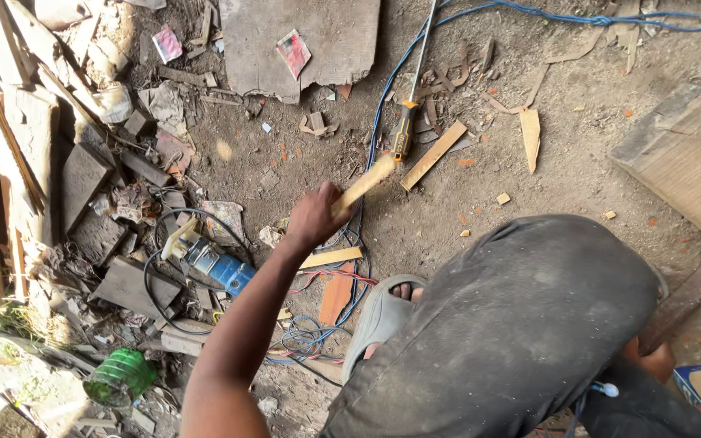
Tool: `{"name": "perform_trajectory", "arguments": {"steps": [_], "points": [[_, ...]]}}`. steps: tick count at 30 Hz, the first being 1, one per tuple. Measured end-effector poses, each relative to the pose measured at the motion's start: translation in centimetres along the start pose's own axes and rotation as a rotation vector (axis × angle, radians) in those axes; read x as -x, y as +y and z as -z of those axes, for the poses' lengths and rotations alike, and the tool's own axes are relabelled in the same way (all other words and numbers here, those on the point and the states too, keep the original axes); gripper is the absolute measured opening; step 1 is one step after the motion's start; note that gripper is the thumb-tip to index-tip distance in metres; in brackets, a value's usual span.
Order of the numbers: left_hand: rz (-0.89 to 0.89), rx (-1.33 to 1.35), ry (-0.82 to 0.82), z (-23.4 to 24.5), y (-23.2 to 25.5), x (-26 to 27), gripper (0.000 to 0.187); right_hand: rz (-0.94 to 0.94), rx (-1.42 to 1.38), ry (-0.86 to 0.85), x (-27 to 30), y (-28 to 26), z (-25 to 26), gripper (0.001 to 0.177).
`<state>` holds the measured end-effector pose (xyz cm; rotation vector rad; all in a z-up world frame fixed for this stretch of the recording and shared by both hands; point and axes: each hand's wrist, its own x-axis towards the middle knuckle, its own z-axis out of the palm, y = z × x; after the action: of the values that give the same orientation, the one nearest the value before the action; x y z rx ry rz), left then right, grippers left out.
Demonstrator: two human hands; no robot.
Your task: The person uses a hammer to drive small nails into wooden slats and then uses a chisel to refine the surface of a wooden block while sitting on the ground.
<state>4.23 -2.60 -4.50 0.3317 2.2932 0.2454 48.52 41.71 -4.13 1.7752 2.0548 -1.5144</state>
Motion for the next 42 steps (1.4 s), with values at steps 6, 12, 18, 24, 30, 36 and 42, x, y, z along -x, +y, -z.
{"name": "perform_trajectory", "arguments": {"steps": [6,12,18,24,30,36,42], "points": [[-0.303,-0.261,-0.001,-3.1,-5.6,9.1,0.034,0.011,0.003,0.017,-1.3,-0.7,0.2,0.035],[-0.109,-0.447,-0.184,-5.3,-6.5,10.9,0.049,-0.028,0.034,0.075,-1.1,1.3,0.3,0.038],[-0.122,-0.037,-0.211,-0.4,-5.2,7.9,0.058,-0.386,0.315,0.134,-1.1,2.2,-0.6,0.057],[-0.466,0.310,-0.162,7.3,4.2,-5.1,0.045,0.017,0.308,0.020,0.7,-3.7,-0.6,0.066],[-0.639,-0.212,-0.100,12.9,25.9,-11.8,0.046,0.331,0.431,-0.162,3.1,-7.7,1.5,0.059],[-1.052,-0.807,-0.227,6.7,48.2,-9.4,0.059,0.429,0.134,0.364,3.4,-5.8,10.9,0.010],[-1.454,-0.845,0.020,-2.0,53.5,-11.7,0.058,0.141,0.487,0.447,2.2,3.6,15.0,0.021]]}}
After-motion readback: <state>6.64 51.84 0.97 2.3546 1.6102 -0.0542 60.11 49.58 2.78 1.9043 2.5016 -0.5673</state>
